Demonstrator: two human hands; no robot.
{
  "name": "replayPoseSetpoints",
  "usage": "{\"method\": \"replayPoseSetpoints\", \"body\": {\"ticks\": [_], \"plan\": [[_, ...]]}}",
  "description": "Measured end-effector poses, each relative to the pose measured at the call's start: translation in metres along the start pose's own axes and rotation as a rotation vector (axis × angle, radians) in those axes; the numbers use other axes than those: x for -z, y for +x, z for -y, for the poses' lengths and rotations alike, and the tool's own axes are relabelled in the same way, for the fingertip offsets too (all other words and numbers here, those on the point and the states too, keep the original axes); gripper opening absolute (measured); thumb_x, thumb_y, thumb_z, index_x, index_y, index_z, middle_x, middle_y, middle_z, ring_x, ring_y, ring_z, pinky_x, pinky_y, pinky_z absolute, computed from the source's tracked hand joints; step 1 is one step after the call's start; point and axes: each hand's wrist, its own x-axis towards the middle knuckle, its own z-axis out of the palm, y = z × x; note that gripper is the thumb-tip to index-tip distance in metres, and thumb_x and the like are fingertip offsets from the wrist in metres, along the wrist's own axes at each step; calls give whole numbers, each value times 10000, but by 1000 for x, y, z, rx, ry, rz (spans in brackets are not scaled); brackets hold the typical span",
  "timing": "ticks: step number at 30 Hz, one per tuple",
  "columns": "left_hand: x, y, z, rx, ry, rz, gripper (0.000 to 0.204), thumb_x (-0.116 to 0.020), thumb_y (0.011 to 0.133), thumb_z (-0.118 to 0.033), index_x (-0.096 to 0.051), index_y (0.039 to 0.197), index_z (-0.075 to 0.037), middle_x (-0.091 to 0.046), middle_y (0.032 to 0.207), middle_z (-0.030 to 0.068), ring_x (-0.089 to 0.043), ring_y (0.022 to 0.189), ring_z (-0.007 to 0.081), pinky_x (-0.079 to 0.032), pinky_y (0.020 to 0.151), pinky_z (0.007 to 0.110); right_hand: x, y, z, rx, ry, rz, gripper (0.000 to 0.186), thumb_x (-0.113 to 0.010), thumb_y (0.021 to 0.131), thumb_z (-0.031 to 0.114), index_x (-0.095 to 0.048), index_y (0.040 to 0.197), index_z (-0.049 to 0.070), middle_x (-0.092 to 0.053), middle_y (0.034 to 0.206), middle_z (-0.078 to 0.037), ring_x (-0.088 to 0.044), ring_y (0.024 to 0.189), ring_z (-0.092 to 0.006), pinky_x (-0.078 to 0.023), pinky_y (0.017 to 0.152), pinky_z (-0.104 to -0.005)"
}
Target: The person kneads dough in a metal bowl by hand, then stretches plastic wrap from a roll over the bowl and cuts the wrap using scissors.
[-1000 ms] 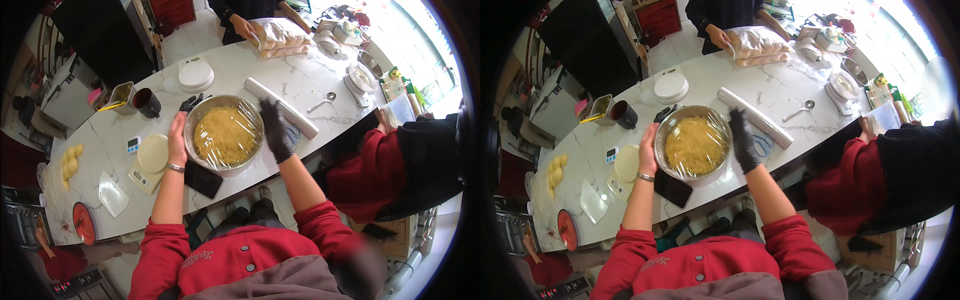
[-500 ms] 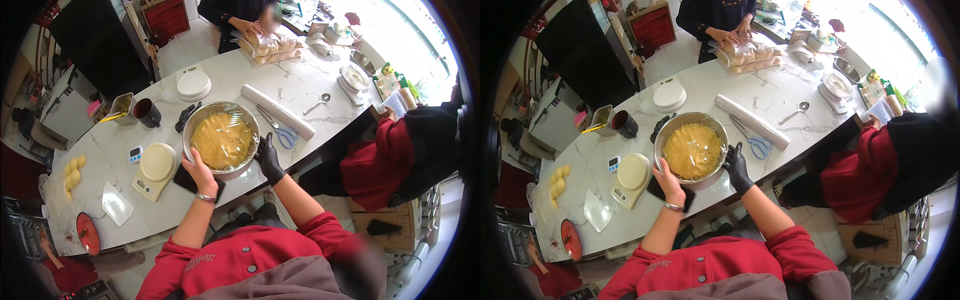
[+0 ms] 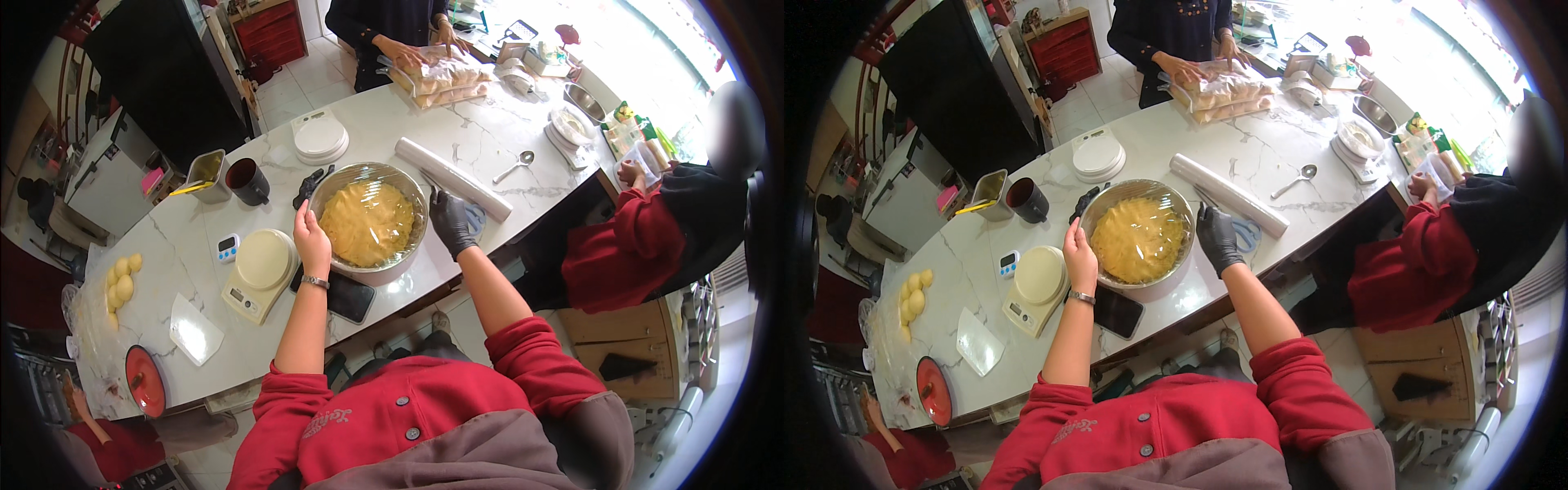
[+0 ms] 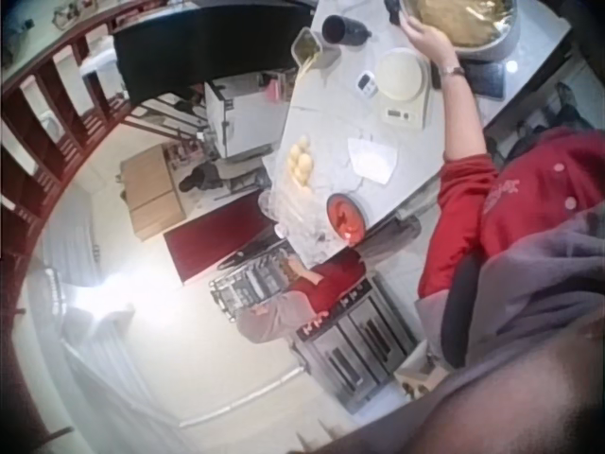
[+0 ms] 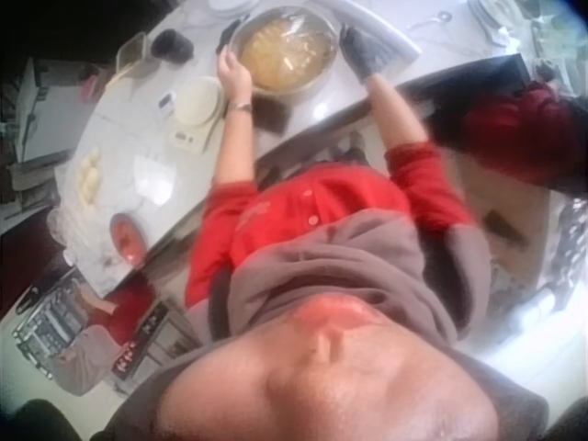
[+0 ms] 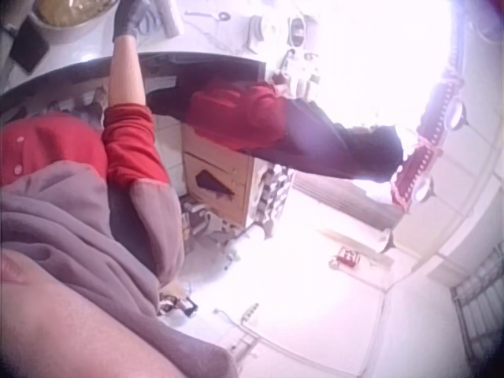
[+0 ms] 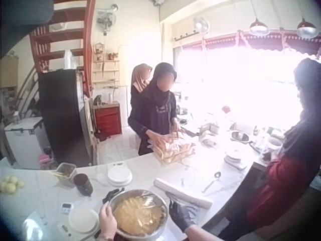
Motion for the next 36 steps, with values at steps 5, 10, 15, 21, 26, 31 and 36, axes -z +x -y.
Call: {"method": "replayPoseSetpoints", "body": {"ticks": [5, 10, 15, 21, 26, 31, 36], "plan": [[3, -2, 1, -31, 71, -45, 312, -369, 929, -157, -484, 1168, 7, -536, 1141, 187, -517, 1034, 290, -394, 889, 338, 14, -21, 11, -569, 671, 134, 357, -567, 845, 327, -563, 717, -6, -560, 553, -71, -540, 492, -163, -451, 492, -317], [-4, -12, -3, -41, 100, -121, 299, -361, 923, -120, -475, 1167, 10, -536, 1126, 213, -520, 1028, 328, -415, 869, 358, 29, -36, 48, -17, 301, -61, 236, -656, 762, 201, -567, 791, -16, -585, 666, -154, -573, 609, -240, -453, 561, -351], [-7, -19, -1, -25, -1, -171, 305, -350, 923, -103, -457, 1181, 20, -509, 1163, 223, -514, 1045, 326, -413, 885, 357, 18, -33, 22, 108, 186, -58, 103, -582, 784, 104, -568, 777, 2, -578, 684, -180, -549, 625, -350, -429, 567, -395], [-2, -21, 0, -12, 43, -160, 321, -357, 921, -125, -445, 1195, 19, -499, 1175, 219, -498, 1063, 320, -396, 902, 356, -16, -49, 13, -550, 973, 51, 162, -525, 870, 121, -583, 818, -22, -558, 661, -14, -468, 547, -65, -382, 485, -231], [-12, -39, -48, -366, 1149, -124, 517, -453, 878, -376, -400, 1249, -20, -356, 1321, 195, -332, 1235, 272, -237, 988, 533, -31, -45, -1, -65, 374, -212, 129, -512, 798, 33, -589, 898, 7, -596, 761, -170, -541, 644, -334, -439, 612, -393], [-52, -50, -50, -864, 861, 592, 657, -389, 857, -416, -187, 1378, -70, -197, 1425, 150, -172, 1328, 241, -39, 1044, 540, -1, -57, 25, 72, 380, -82, 263, -483, 752, -15, -560, 1003, 6, -562, 874, -200, -519, 833, -375, -425, 709, -421], [-81, -63, -50, -826, 963, 767, 640, -402, 846, -285, -165, 1372, -6, -163, 1442, 126, -171, 1331, 220, -75, 1080, 433, 13, -87, 11, 205, 421, 90, 380, -453, 713, -73, -540, 1072, 12, -548, 1014, -201, -502, 978, -370, -407, 845, -403]]}}
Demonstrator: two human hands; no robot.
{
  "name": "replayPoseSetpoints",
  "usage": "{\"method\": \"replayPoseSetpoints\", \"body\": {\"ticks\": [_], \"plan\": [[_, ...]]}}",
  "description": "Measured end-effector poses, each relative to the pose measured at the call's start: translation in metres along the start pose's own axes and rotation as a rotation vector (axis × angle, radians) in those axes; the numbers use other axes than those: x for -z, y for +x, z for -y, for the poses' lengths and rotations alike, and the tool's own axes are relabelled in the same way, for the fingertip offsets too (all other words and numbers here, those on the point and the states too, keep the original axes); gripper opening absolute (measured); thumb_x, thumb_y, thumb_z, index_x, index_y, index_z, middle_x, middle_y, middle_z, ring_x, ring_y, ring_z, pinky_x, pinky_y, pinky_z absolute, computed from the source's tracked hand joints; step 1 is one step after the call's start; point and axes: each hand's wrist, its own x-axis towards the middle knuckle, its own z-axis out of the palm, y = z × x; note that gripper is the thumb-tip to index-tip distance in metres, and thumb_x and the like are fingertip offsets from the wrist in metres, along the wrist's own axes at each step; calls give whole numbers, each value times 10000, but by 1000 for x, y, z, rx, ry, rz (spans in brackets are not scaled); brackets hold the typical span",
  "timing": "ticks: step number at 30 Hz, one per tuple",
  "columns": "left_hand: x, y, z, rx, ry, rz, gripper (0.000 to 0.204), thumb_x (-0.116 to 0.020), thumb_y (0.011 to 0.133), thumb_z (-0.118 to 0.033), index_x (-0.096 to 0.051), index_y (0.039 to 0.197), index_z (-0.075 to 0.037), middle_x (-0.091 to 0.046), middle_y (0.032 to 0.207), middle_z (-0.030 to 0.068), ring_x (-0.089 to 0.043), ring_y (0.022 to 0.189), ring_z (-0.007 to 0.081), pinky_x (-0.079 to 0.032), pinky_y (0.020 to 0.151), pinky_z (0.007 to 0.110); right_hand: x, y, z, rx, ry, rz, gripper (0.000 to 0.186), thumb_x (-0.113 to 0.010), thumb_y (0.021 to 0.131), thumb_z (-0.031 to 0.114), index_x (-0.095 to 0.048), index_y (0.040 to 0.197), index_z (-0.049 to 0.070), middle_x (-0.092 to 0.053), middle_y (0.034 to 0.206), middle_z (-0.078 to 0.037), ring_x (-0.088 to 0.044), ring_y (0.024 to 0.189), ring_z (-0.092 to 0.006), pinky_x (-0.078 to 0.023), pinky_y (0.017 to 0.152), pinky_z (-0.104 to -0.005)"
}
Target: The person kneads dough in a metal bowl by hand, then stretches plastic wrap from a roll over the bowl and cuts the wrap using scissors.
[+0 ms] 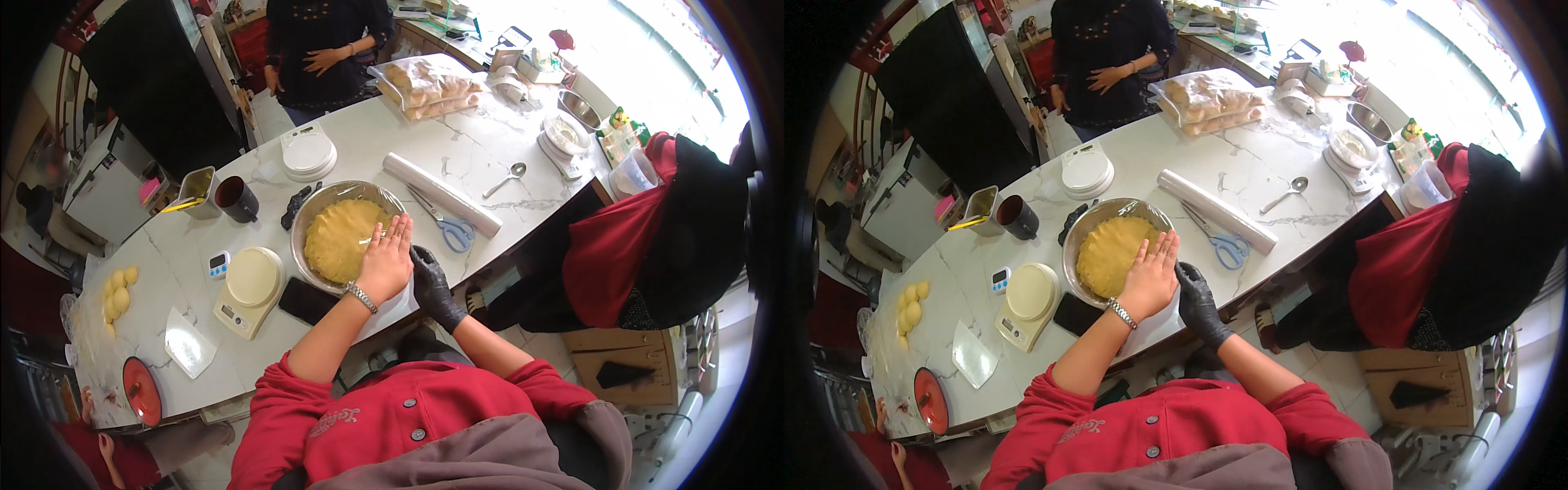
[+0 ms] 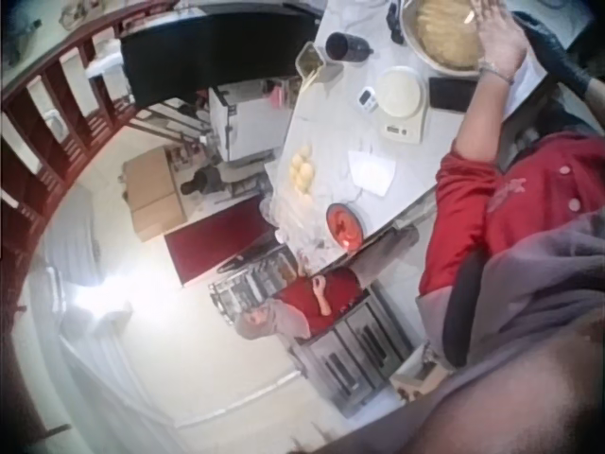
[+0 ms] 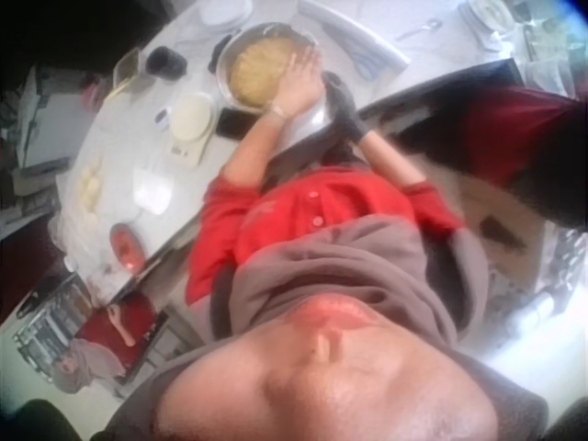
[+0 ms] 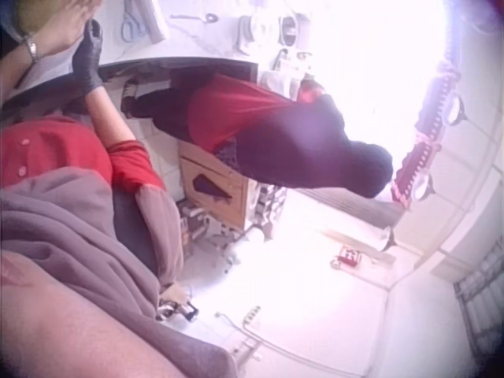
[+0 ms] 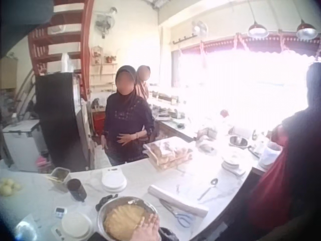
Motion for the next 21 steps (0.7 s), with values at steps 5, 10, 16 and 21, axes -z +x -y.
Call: {"method": "replayPoseSetpoints", "body": {"ticks": [5, 10, 16, 21], "plan": [[1, 13, -20, -24, 613, 128, 519, -320, 889, -195, -221, 1358, 4, -98, 1458, 123, -22, 1350, 272, -17, 1086, 411, 56, 26, -27, 46, -255, 102, 340, -503, 737, -5, -547, 1070, 41, -531, 1072, -182, -491, 1016, -342, -374, 883, -397], [17, 31, -48, -137, 1077, 502, 503, -334, 886, -246, -311, 1331, -13, -176, 1443, 103, -32, 1336, 344, 99, 1044, 506, 94, 79, -82, 52, -899, 85, 465, -536, 794, 225, -428, 1211, 49, -523, 1093, -142, -456, 1054, -290, -307, 927, -407], [25, 27, -54, -261, 1041, 630, 499, -393, 867, -264, -353, 1329, -78, -241, 1423, 103, -71, 1334, 349, 105, 1008, 567, 97, 102, -109, -122, -914, 360, 558, -585, 774, 349, -432, 1196, 18, -571, 912, -154, -580, 794, -304, -460, 699, -398], [54, -16, -33, -17, -30, -166, 491, -467, 858, -253, -370, 1306, -76, -249, 1405, 155, -131, 1320, 360, -15, 1024, 537, 116, 120, -113, -280, -682, 274, 540, -584, 782, 383, -465, 1132, -11, -579, 921, -195, -583, 834, -327, -467, 714, -409]]}}
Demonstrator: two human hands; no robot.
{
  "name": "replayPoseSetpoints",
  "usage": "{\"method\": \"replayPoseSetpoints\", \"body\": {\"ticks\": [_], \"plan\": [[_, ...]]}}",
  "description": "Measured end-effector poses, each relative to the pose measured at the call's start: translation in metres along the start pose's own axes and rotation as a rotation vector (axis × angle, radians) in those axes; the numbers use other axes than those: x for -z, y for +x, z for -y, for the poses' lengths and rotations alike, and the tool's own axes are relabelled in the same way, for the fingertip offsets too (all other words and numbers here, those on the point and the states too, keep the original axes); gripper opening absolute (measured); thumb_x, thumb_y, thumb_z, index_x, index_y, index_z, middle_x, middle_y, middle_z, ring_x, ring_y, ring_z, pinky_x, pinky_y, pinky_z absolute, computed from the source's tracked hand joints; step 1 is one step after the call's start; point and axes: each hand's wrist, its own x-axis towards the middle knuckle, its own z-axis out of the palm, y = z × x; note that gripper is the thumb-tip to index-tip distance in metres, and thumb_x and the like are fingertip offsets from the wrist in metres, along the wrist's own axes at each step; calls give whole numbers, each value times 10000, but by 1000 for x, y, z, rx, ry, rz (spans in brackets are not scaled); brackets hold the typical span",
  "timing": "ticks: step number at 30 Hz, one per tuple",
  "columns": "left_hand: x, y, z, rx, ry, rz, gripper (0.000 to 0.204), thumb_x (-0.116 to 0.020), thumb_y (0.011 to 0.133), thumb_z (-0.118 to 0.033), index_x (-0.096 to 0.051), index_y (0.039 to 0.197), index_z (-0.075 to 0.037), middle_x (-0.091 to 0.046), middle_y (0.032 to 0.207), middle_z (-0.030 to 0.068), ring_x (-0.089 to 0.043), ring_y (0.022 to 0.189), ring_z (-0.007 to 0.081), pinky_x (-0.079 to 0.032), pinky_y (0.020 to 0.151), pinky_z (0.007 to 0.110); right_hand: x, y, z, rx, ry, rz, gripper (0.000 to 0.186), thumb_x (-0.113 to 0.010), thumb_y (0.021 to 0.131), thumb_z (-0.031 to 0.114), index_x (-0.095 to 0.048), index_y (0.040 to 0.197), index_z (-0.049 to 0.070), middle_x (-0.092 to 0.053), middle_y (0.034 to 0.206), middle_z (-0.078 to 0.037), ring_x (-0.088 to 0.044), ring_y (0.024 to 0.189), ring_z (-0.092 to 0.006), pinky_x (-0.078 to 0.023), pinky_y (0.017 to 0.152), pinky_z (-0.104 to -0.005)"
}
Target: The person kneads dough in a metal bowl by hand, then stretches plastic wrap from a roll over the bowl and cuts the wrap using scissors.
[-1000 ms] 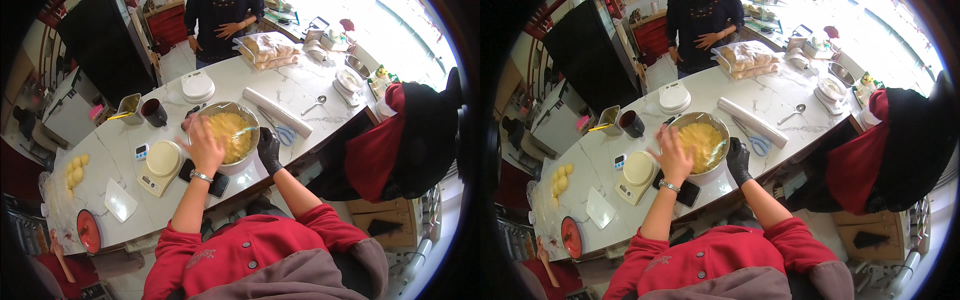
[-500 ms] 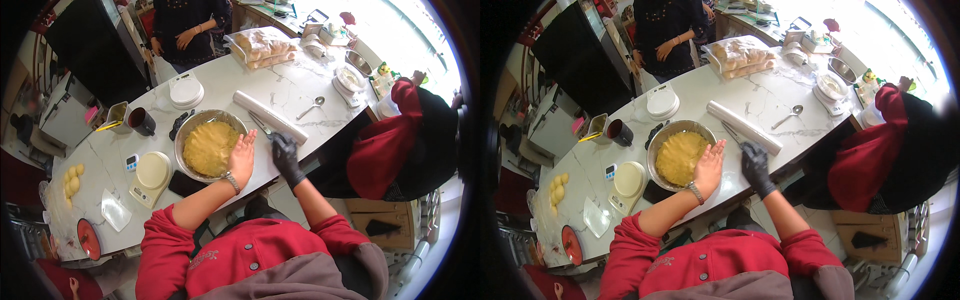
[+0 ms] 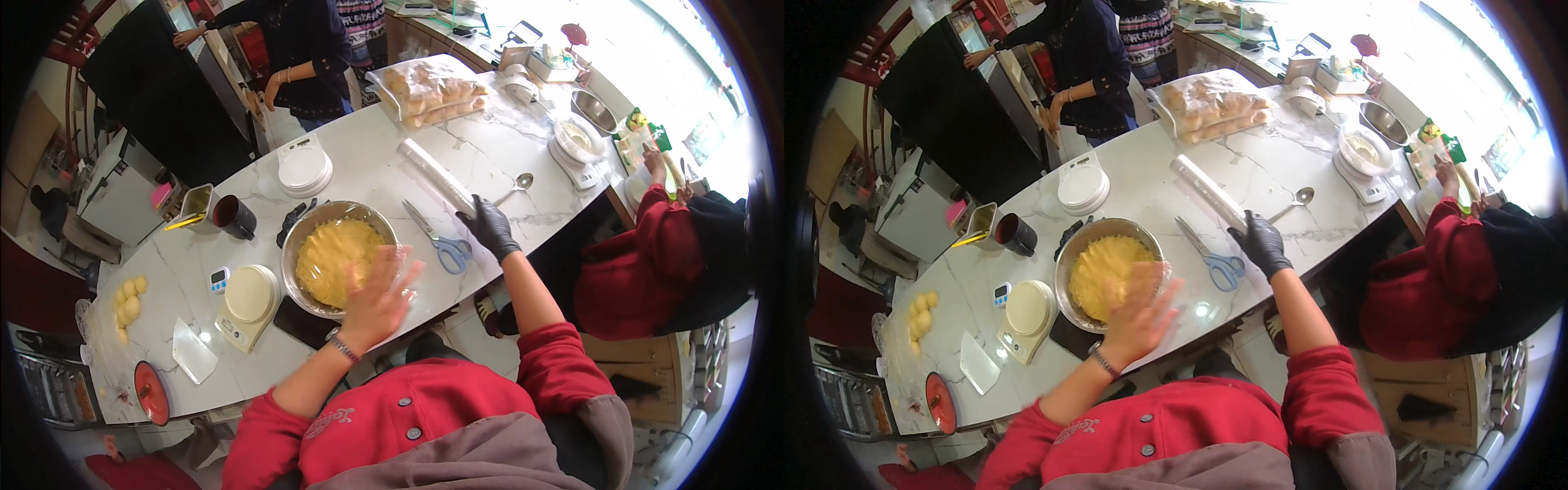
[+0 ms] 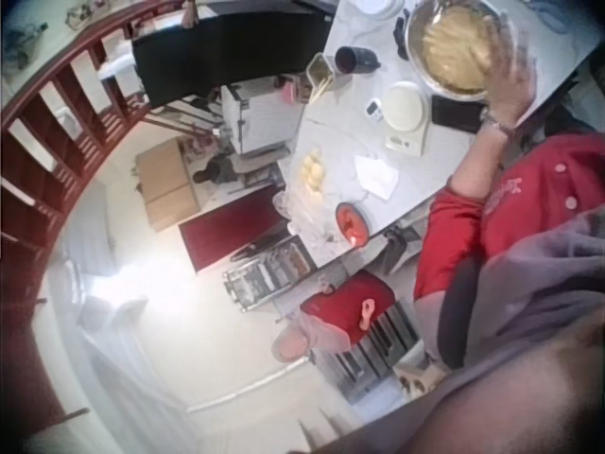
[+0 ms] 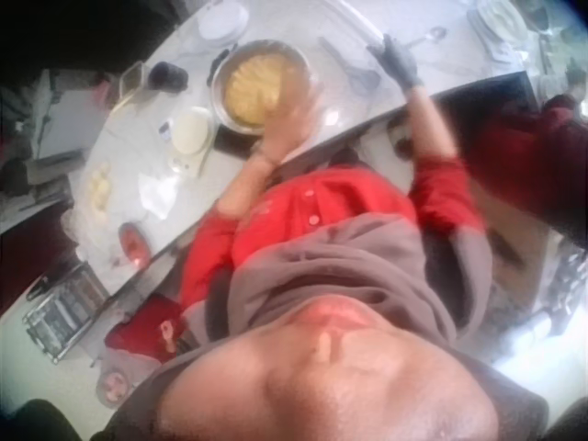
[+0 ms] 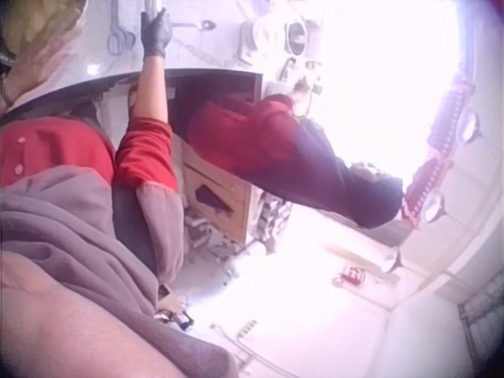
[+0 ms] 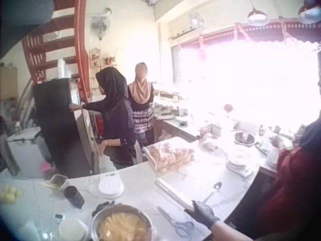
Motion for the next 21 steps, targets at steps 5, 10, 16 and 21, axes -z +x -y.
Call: {"method": "replayPoseSetpoints", "body": {"ticks": [5, 10, 16, 21], "plan": [[-28, -75, 24, 912, -407, -790, 477, -420, 912, -202, -277, 1315, 10, -279, 1354, 205, -291, 1246, 292, -190, 1015, 413, 42, -32, 35, -244, 668, 36, 465, -612, 796, 357, -523, 1095, 12, -617, 843, -182, -608, 773, -268, -467, 694, -357], [-55, -87, 33, 1013, -856, -682, 418, -340, 947, -222, -320, 1250, 66, -472, 1180, 228, -462, 1090, 302, -347, 912, 335, 36, -65, 55, -258, 839, 72, 469, -641, 786, 321, -531, 1115, 6, -618, 880, -156, -595, 805, -199, -459, 733, -320], [-65, -98, 124, 884, -806, -360, 388, -339, 940, -263, -433, 1140, 55, -544, 1026, 247, -518, 947, 364, -399, 812, 366, 51, -101, 85, -202, 826, 117, 466, -640, 791, 300, -521, 1126, -2, -613, 912, -149, -571, 833, -177, -440, 770, -315], [-47, -65, 151, 771, -359, -457, 410, -408, 914, -308, -458, 1176, 4, -544, 1081, 193, -498, 991, 341, -349, 875, 405, 48, -135, 98, -247, 817, 112, 463, -633, 795, 302, -520, 1119, -9, -615, 906, -146, -565, 820, -176, -437, 767, -318]]}}
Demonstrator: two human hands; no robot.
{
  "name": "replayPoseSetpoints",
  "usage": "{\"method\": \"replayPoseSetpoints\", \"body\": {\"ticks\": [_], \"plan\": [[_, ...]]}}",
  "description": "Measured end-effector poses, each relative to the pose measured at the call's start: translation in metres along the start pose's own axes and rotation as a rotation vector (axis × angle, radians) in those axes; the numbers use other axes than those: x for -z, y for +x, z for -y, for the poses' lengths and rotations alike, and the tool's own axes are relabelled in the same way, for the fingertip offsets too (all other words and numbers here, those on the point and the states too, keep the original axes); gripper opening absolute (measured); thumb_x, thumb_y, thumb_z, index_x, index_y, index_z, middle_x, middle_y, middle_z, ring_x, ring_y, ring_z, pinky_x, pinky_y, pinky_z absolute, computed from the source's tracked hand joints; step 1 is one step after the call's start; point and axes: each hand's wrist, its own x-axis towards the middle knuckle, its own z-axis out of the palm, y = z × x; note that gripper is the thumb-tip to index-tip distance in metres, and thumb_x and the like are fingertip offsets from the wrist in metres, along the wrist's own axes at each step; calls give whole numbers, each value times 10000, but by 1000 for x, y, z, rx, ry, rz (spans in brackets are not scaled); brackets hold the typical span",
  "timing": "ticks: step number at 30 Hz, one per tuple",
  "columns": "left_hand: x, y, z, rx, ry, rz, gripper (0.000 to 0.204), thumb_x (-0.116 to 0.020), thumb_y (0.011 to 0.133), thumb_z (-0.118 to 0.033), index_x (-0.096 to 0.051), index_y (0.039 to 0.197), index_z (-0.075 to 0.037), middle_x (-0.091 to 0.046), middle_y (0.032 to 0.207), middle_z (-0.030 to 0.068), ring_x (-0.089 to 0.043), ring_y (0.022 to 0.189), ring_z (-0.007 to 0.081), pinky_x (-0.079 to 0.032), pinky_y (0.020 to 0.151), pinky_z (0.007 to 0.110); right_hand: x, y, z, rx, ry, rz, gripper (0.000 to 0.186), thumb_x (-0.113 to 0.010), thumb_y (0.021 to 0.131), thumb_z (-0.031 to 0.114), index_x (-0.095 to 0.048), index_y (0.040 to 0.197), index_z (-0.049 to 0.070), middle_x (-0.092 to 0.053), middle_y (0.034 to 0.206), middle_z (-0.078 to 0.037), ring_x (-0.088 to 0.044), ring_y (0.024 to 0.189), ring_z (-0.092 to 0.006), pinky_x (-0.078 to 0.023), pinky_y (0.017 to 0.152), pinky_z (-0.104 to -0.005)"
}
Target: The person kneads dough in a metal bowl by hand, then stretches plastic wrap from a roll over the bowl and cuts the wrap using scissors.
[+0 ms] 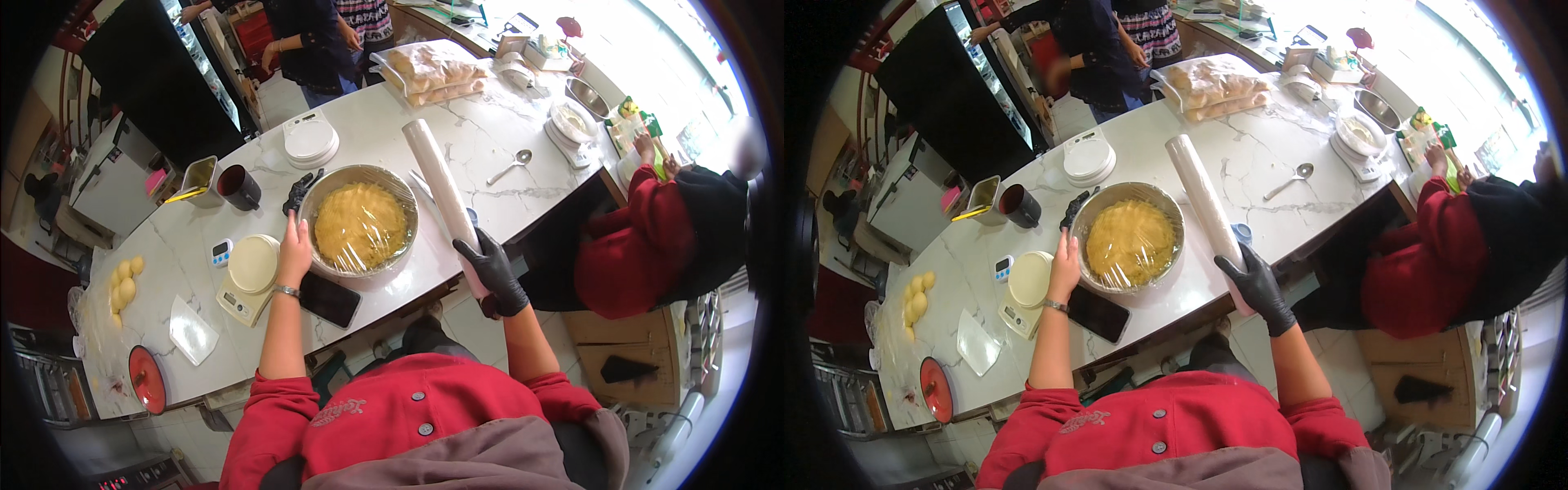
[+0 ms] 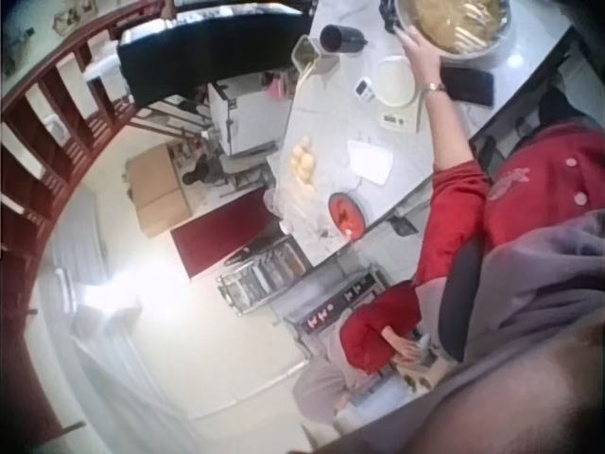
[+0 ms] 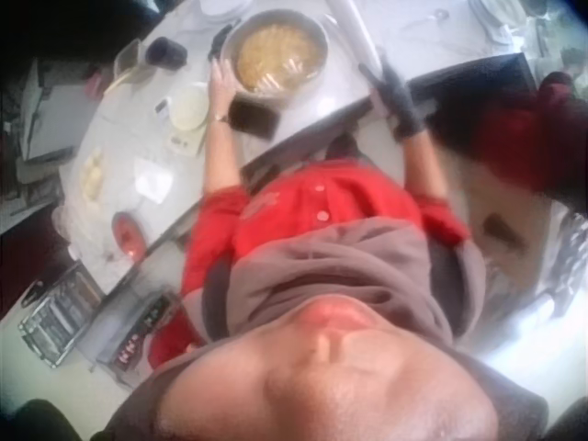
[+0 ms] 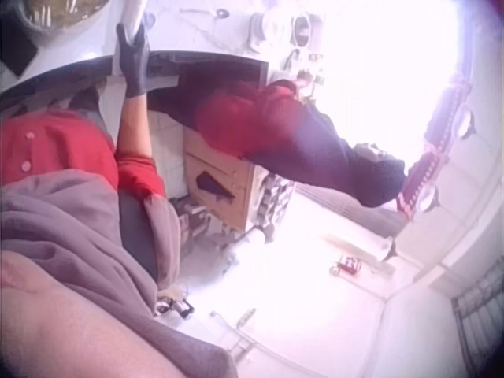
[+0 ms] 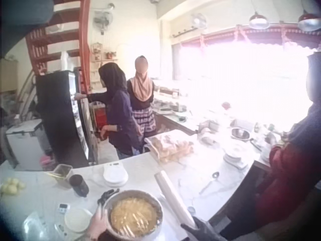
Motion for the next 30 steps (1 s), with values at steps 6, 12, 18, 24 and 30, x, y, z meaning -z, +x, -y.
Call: {"method": "replayPoseSetpoints", "body": {"ticks": [6, 12, 18, 24, 30], "plan": [[4, -80, -99, -655, 64, -29, 264, -643, 766, -187, -623, 1016, -104, -573, 987, 46, -528, 903, 196, -345, 807, 360, 4, -37, -12, -45, -20, -57, 394, -625, 803, 268, -543, 1066, -14, -607, 818, -108, -560, 746, -137, -453, 700, -306], [-21, -105, -75, -818, 68, -91, 251, -602, 700, -45, -641, 942, -101, -578, 874, -20, -526, 800, 139, -344, 716, 307, 8, -43, -6, -85, 59, 8, 369, -614, 809, 268, -555, 1038, -16, -602, 770, -101, -559, 704, -133, -455, 669, -302], [-31, -111, -73, -827, 191, -241, 285, -652, 646, -39, -655, 910, -145, -561, 816, -32, -508, 754, 149, -334, 710, 295, 20, -35, -10, -12, 50, 41, 402, -625, 799, 298, -561, 1049, -10, -609, 798, -95, -555, 737, -123, -451, 694, -295], [-48, -131, -84, -561, 454, -396, 142, -643, 718, -157, -662, 852, -200, -504, 727, -61, -469, 718, 138, -273, 681, 308, 37, -34, 5, -32, 252, 282, 413, -620, 809, 313, -562, 1055, -14, -598, 860, -62, -520, 785, -99, -433, 728, -268], [-60, -138, -87, 45, 207, -203, 197, -616, 773, -319, -638, 773, -124, -494, 616, 11, -481, 601, 196, -269, 611, 339, 50, -36, 6, 88, 172, 368, 461, -635, 793, 316, -543, 1104, -13, -613, 909, -97, -543, 838, -127, -432, 781, -289]]}}
